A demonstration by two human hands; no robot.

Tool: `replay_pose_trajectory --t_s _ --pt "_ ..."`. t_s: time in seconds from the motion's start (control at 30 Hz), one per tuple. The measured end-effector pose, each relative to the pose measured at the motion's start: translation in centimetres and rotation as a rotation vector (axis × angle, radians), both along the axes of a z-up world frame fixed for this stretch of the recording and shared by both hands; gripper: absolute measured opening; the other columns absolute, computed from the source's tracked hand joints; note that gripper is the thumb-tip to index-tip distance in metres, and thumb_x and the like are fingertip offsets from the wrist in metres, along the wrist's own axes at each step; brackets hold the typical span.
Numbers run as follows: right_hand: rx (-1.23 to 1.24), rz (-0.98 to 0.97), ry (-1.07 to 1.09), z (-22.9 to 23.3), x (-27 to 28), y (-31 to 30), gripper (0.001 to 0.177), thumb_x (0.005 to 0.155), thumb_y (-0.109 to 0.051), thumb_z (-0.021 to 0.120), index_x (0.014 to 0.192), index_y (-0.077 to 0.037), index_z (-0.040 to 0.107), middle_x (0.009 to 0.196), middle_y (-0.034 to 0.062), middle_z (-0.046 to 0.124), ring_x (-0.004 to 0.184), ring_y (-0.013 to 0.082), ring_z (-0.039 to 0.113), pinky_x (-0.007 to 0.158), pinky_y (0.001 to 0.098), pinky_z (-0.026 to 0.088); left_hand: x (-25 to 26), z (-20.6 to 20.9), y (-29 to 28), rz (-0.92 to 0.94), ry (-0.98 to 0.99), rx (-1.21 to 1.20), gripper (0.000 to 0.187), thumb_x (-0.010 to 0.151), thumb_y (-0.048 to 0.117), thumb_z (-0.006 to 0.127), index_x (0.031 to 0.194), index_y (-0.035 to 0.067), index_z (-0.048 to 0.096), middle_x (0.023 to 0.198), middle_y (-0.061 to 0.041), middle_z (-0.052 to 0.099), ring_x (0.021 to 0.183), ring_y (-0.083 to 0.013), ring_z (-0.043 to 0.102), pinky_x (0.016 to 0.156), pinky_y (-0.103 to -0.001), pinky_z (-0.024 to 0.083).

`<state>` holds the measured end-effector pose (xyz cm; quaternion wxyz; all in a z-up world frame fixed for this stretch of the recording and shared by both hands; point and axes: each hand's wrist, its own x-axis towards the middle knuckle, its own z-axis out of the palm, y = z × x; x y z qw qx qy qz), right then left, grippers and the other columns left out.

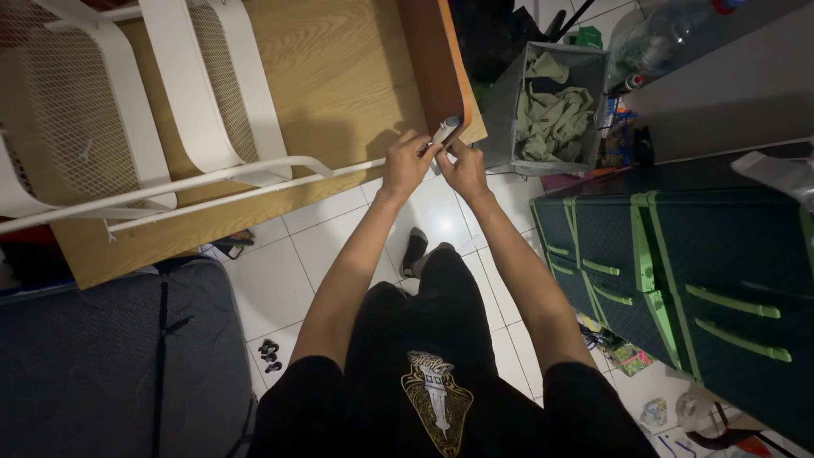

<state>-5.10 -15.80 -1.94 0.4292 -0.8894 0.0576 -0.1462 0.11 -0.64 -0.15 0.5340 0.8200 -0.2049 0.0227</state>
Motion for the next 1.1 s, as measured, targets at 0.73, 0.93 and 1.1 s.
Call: replay_pose_trajectory --t_s 0.73,0.93,1.1 --pt "0.025 -0.019 0.121 -0.4 0.1 -0.2 0.028 0.092 -0.020 0.071 0.110 0.001 0.072 0.096 0.0210 0.076 0.076 0.0338 0.077 0.068 0.0391 0.060 -0.5 -1.0 -0.2 0.026 0.046 -0.007 0.026 0.089 0.017 0.082 0.106 -0.001 0.075 0.094 -0.016 0.073 0.079 -0.0317 0.071 0.069 -0.038 0.056" --pt "-0.071 0.015 -0.015 -0.7 0.2 -0.1 0.026 0.093 -0.019 0.071 0.110 0.001 0.073 0.098 0.0224 0.076 0.092 0.0369 0.076 0.078 0.0414 0.061 0.6 -2.6 0.7 0.000 0.250 -0.146 0.018 0.090 0.010 0.078 0.104 0.000 0.076 0.096 -0.014 0.078 0.084 -0.0212 0.077 0.076 -0.031 0.059" --pt "-0.044 -0.016 0.009 -0.6 0.0 -0.1 0.027 0.092 -0.020 0.069 0.110 0.000 0.074 0.095 0.0229 0.075 0.089 0.0375 0.075 0.076 0.0413 0.061 1.1 -1.6 1.0 -0.076 0.452 -0.147 0.010 0.096 0.009 0.071 0.100 0.000 0.075 0.085 -0.013 0.078 0.075 -0.0211 0.074 0.068 -0.030 0.057"
